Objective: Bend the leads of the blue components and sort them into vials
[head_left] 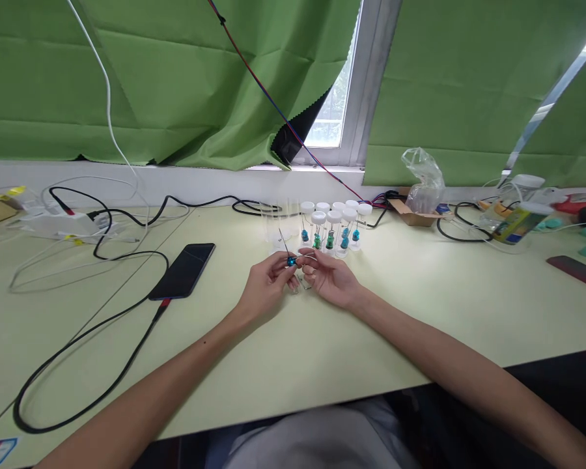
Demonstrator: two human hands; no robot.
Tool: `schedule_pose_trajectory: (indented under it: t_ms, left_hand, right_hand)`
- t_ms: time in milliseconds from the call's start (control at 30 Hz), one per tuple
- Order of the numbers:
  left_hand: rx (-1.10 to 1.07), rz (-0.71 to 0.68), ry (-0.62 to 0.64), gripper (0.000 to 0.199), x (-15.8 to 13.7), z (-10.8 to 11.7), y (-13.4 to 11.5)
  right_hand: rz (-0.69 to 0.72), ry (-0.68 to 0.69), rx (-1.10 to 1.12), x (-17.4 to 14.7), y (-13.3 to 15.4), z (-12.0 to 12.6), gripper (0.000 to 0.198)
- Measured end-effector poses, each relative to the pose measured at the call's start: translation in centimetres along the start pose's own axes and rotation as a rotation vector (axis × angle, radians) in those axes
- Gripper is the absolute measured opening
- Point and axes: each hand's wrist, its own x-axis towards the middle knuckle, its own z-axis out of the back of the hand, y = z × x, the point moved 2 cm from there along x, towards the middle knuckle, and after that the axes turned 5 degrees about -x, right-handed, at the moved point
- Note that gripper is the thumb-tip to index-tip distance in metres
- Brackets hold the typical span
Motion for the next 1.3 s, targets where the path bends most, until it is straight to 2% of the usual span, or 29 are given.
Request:
schedule_pose_trajectory:
  t_ms: [333,900,1133,1300]
  left_hand:
    - [-0.051,0.013,0.001,0.032,0.53,0.04,0.03]
    - [0.073,0.004,-0.019,0.034,0.57,0.08,0.46]
    - [0.122,0.019,0.002,0.032,0.41,-0.38,0.64]
    - [0.222,-0.002,0.034,0.026,0.27,-0.38,0.97]
  right_hand:
    - [-0.001,0.031,-0.019,-0.18,0.24,-0.26,0.018]
    - [0.038,0.04,-0.102,-0.18,0.32,-0.22,0.023]
    - [0.059,-0.033,-0.144,0.08,0.41,0.0,0.02]
    - [0.075,-0.065,-0.211,0.27,0.33,0.15,0.03]
